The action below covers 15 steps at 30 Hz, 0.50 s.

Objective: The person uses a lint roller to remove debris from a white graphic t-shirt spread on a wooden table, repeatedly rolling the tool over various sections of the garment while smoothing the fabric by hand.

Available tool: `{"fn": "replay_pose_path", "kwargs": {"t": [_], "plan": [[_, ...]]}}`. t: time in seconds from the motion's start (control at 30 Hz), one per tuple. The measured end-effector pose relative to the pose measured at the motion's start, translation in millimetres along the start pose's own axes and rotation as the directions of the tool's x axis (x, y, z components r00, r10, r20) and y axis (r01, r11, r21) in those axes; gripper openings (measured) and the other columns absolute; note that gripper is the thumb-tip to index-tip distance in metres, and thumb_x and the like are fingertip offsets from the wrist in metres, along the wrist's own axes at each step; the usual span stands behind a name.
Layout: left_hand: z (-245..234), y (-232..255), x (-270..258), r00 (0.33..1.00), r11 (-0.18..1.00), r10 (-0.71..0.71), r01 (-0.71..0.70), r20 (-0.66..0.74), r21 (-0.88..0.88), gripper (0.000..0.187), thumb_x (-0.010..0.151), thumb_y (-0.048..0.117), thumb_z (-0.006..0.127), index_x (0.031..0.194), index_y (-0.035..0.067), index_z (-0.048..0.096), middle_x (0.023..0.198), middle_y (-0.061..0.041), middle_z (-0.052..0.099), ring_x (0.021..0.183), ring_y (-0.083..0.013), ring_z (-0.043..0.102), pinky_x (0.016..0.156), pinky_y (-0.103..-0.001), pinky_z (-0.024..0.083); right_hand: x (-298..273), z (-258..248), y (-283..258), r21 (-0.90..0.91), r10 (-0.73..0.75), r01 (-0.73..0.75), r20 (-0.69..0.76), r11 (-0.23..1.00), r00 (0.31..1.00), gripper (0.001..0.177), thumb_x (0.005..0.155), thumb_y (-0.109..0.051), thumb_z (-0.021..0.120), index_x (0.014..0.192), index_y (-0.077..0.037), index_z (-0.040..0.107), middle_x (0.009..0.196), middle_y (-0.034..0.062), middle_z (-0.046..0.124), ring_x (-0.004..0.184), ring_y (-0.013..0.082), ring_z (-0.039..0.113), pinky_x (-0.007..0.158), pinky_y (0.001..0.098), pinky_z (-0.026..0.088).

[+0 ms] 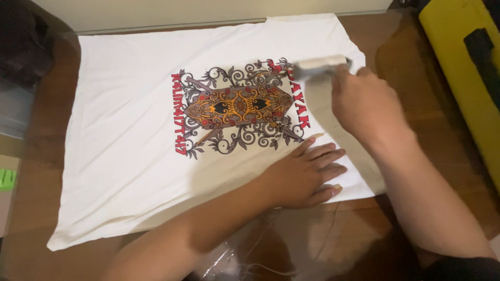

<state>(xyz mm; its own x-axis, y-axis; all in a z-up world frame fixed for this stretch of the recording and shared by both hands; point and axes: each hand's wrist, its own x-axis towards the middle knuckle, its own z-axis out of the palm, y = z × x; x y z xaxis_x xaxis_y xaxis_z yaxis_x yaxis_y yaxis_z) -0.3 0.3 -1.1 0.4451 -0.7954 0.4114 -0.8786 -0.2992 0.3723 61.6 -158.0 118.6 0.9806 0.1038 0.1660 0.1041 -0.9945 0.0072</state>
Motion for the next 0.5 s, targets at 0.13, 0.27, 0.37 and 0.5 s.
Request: {"fn": "replay_pose_path", "kwargs": {"t": [0.13, 0.27, 0.37, 0.5], "plan": [[0.3, 0.1, 0.5, 1.0, 1.0, 0.003, -0.003, -0.009, -0.002, 0.048, 0.101, 0.044, 0.053, 0.134, 0.012, 0.065, 0.155, -0.012, 0.052, 0.151, -0.0285, 0.042, 0.131, -0.053, 0.018, -7.4, -5.1, -4.2, -0.023, -0.026, 0.025, -0.02, 0.999, 0.999, 0.026, 0.101, -0.014, 0.048, 0.113, 0.005, 0.063, 0.092, 0.0343, 0.068, 0.076, 0.0525, 0.069, 0.066, 0.0585, 0.057], [1.3, -1.1, 0.2, 1.0, 1.0, 0.001, -0.001, -0.012, -0.007, 0.047, 0.101, 0.043, 0.053, 0.135, 0.012, 0.064, 0.154, -0.013, 0.052, 0.149, -0.0292, 0.042, 0.129, -0.054, 0.018, -47.7, -43.4, -4.8, -0.115, 0.053, -0.03, 0.2, 0.993, 0.978, 0.025, 0.103, -0.018, 0.046, 0.1, -0.005, 0.068, 0.086, 0.026, 0.072, 0.082, 0.0469, 0.072, 0.073, 0.0573, 0.058], [1.8, 0.1, -0.1, 1.0, 1.0, -0.006, 0.006, 0.005, -0.015, 0.048, 0.102, 0.043, 0.052, 0.137, 0.012, 0.063, 0.155, -0.013, 0.051, 0.149, -0.0303, 0.042, 0.128, -0.054, 0.02, -59.1, -51.8, -9.8, -0.131, 0.068, -0.042, 0.2, 0.991, 0.977, 0.024, 0.102, -0.02, 0.047, 0.102, -0.005, 0.067, 0.084, 0.0238, 0.071, 0.077, 0.0454, 0.072, 0.069, 0.0561, 0.059], [3.7, -0.7, 0.0, 1.0, 1.0, 0.007, -0.007, 0.008, 0.008, 0.05, 0.1, 0.044, 0.052, 0.137, 0.012, 0.062, 0.154, -0.013, 0.051, 0.149, -0.0309, 0.041, 0.127, -0.056, 0.02, -57.1, -37.3, -12.2, -0.072, 0.024, -0.018, 0.083, 0.997, 0.996, 0.026, 0.105, -0.023, 0.048, 0.106, -0.003, 0.064, 0.084, 0.0264, 0.07, 0.076, 0.0474, 0.07, 0.069, 0.0573, 0.057]]}}
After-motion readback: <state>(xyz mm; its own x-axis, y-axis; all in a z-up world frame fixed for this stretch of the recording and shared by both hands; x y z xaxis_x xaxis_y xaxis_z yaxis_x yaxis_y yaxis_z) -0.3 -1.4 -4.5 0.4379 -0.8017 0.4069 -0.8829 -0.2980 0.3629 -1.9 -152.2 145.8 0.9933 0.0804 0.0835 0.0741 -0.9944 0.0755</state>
